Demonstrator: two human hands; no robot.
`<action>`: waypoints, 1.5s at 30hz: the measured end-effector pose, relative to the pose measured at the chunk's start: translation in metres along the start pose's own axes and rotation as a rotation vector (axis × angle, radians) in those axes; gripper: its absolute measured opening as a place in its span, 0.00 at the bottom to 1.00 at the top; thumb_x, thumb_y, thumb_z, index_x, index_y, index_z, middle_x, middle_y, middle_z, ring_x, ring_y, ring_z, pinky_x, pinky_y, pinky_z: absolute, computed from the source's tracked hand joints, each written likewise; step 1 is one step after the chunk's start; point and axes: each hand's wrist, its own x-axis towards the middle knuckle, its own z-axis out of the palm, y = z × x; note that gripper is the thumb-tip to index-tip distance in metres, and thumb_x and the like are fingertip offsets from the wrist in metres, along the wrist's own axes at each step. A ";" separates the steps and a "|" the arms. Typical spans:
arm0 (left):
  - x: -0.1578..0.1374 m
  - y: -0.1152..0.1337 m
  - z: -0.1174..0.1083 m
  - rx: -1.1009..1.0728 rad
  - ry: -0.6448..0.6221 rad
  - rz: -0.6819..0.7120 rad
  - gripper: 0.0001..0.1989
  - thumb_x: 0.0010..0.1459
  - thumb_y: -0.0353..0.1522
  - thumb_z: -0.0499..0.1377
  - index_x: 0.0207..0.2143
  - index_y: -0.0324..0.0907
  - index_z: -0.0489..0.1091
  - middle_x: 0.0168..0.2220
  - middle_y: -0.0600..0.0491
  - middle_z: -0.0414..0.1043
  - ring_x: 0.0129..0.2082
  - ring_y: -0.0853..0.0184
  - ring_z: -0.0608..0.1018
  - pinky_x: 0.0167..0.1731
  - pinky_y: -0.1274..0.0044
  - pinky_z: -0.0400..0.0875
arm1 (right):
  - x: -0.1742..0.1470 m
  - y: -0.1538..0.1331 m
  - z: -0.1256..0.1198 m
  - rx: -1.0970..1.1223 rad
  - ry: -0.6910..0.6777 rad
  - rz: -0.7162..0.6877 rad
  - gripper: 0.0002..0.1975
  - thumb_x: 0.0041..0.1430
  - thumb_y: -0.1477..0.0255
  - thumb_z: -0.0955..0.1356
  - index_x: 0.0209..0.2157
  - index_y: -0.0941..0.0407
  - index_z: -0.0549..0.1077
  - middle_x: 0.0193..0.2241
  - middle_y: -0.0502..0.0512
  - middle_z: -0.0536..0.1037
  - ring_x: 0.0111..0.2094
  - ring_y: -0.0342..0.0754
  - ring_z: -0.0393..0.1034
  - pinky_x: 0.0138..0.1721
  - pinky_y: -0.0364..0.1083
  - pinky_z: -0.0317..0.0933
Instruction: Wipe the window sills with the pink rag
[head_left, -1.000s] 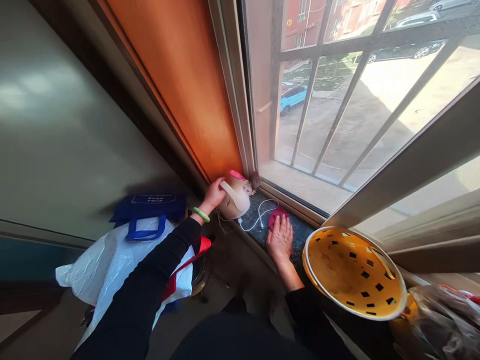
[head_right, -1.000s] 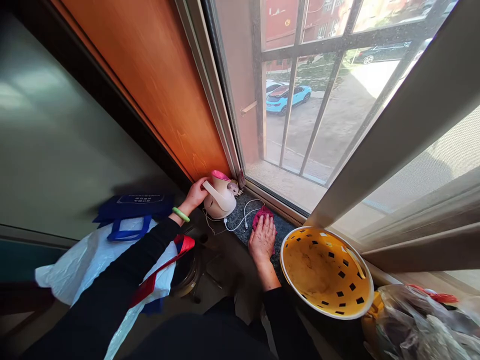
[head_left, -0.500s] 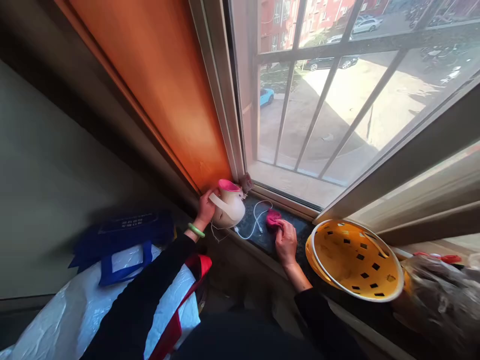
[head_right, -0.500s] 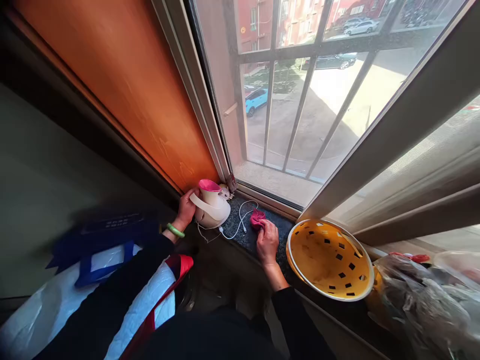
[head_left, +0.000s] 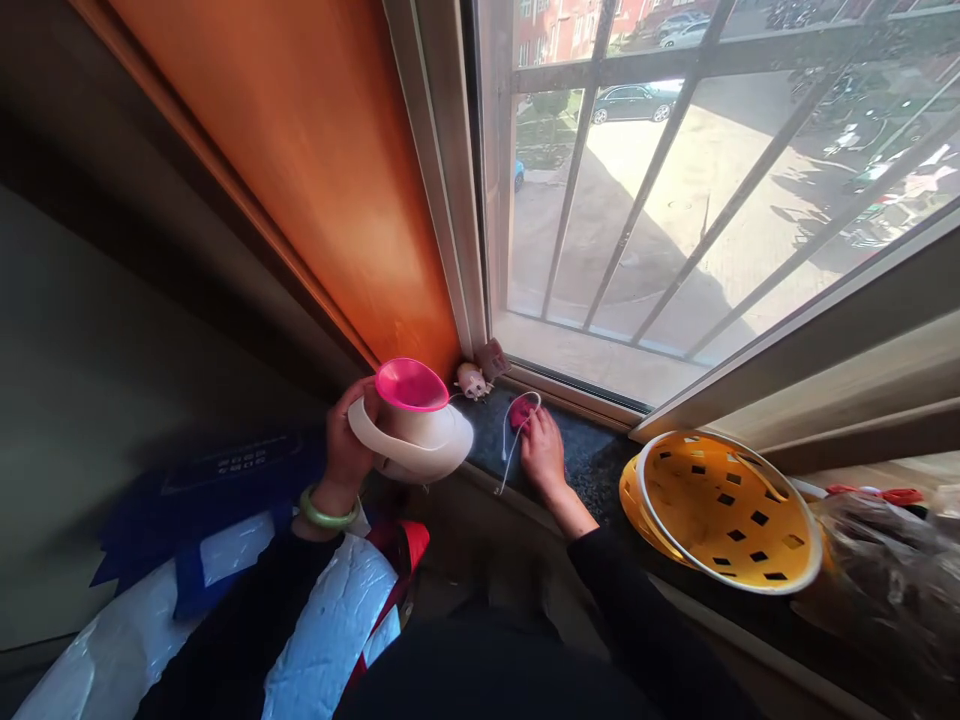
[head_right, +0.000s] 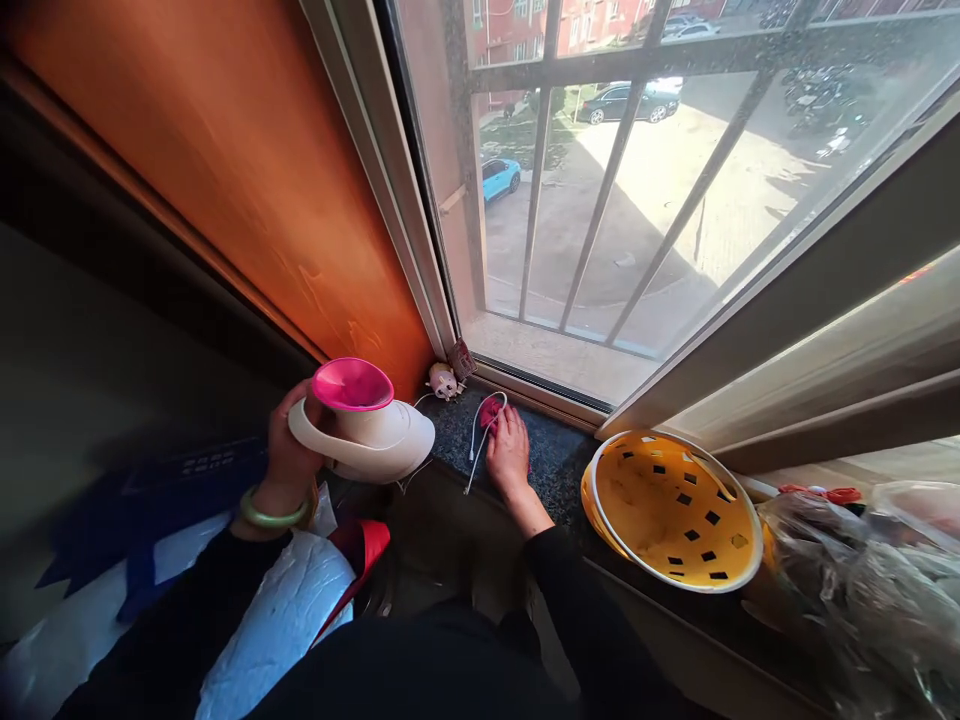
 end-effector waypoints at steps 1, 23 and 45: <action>0.000 0.005 -0.004 0.013 0.009 -0.001 0.22 0.55 0.51 0.67 0.38 0.41 0.79 0.32 0.53 0.79 0.32 0.66 0.78 0.32 0.78 0.73 | 0.003 -0.003 0.000 0.037 -0.050 -0.028 0.26 0.64 0.72 0.61 0.62 0.63 0.69 0.64 0.69 0.69 0.67 0.58 0.59 0.69 0.61 0.55; -0.015 -0.019 -0.021 0.154 -0.226 -0.077 0.20 0.58 0.50 0.64 0.34 0.42 0.81 0.31 0.51 0.81 0.32 0.62 0.80 0.34 0.74 0.73 | 0.010 -0.046 -0.012 0.024 -0.051 -0.075 0.10 0.63 0.64 0.70 0.37 0.56 0.80 0.63 0.64 0.70 0.70 0.65 0.50 0.68 0.68 0.48; -0.036 -0.034 -0.011 0.057 -0.661 0.071 0.13 0.64 0.41 0.63 0.32 0.44 0.80 0.36 0.47 0.82 0.38 0.59 0.82 0.42 0.68 0.76 | 0.026 -0.091 -0.162 1.268 -0.130 0.420 0.17 0.64 0.55 0.69 0.43 0.53 0.80 0.43 0.56 0.81 0.35 0.44 0.74 0.36 0.44 0.71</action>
